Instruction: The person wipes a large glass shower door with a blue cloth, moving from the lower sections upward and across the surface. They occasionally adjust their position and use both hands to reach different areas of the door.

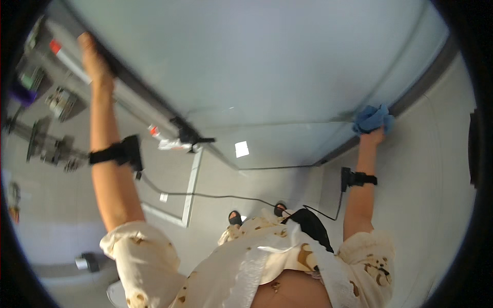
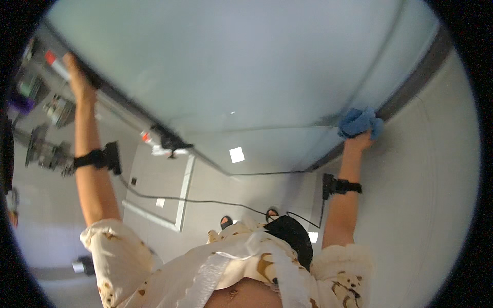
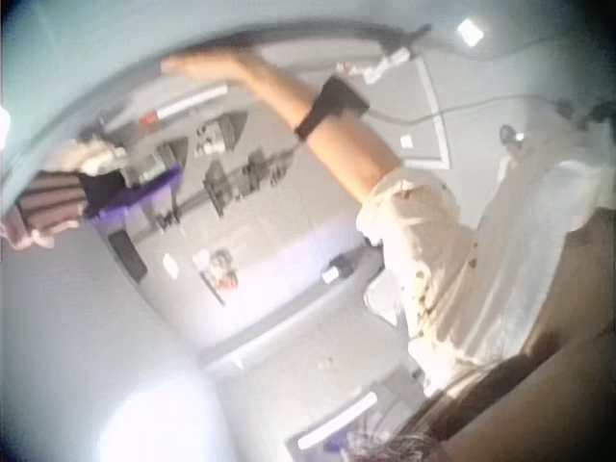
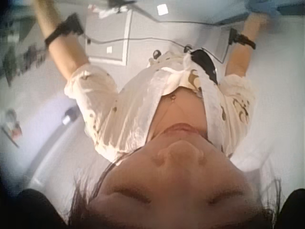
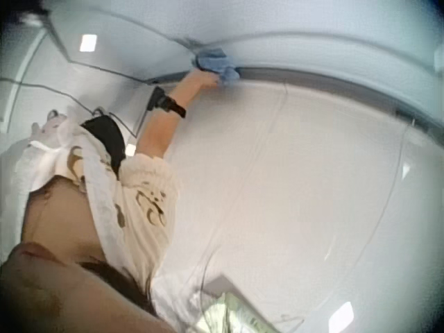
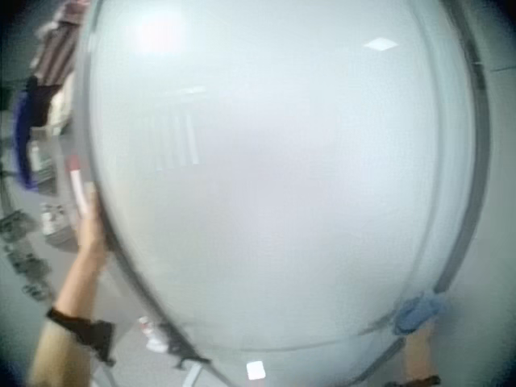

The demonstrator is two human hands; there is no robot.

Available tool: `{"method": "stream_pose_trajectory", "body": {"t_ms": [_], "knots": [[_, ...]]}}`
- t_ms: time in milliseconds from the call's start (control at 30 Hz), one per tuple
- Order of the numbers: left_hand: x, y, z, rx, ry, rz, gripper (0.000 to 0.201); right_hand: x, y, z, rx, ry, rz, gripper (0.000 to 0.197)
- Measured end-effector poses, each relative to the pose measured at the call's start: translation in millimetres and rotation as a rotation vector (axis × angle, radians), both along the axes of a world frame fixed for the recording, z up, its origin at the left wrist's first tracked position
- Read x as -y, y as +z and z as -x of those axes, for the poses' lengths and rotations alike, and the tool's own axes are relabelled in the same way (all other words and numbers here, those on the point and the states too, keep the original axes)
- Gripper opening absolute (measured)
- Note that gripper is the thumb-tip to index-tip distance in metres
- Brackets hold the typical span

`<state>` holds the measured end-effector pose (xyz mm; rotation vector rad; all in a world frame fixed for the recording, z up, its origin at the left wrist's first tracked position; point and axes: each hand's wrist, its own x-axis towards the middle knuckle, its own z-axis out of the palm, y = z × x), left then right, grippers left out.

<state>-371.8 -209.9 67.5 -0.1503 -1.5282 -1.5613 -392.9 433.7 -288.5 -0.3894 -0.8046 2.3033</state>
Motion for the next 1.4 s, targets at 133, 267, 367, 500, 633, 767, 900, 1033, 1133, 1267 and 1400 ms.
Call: {"method": "stream_pose_trajectory", "body": {"t_ms": [133, 267, 367, 500, 633, 767, 900, 1033, 1133, 1267, 1400], "knots": [[4.2, -10.5, 5.4, 0.066, -0.093, 0.077, 0.085, 90.6, 45.4, -13.4, 0.143, -0.236, -0.198, 0.063], [21.2, -14.1, 8.5, 0.053, -0.033, 0.135, 0.082, 208.3, 70.1, -44.3, 0.165, -0.188, -0.288, 0.07], [23.5, -21.5, 5.9, 0.035, -0.048, 0.189, 0.09, 275.7, 61.0, -71.9, 0.245, -0.054, -0.396, 0.075], [16.2, -24.2, 3.5, 0.055, -0.198, 0.212, 0.088, 321.5, 66.4, -97.8, 0.279, 0.337, -0.695, 0.072], [5.3, -22.4, 4.1, -0.045, -0.226, 0.27, 0.077, 375.8, 86.1, -113.9, -0.08, 0.476, -1.452, 0.063], [-0.1, -22.2, 1.3, -0.084, -0.321, 0.277, 0.072, 429.1, 97.2, -120.8, -0.156, 0.396, -1.912, 0.062], [-7.1, -24.1, -3.4, -0.014, -0.193, 0.293, 0.079, 422.5, 99.0, -115.0, 0.008, 0.46, -2.13, 0.062], [-1.4, -23.5, -1.7, -0.033, -0.218, 0.328, 0.082, 388.7, 92.0, -106.6, 0.139, 0.504, -2.193, 0.063], [9.5, -43.2, -22.4, 0.327, -0.258, 0.197, 0.083, 360.9, 89.4, -112.3, 0.383, 0.692, -1.942, 0.063], [-2.7, -143.7, -122.9, 0.282, -0.007, 0.081, 0.037, 343.3, 102.8, -145.5, 0.326, 0.981, -1.299, 0.062], [-57.3, -234.7, -221.4, 0.854, -0.522, -0.128, 0.095, 389.2, 123.7, -191.4, -0.042, 0.893, -1.323, 0.056]]}}
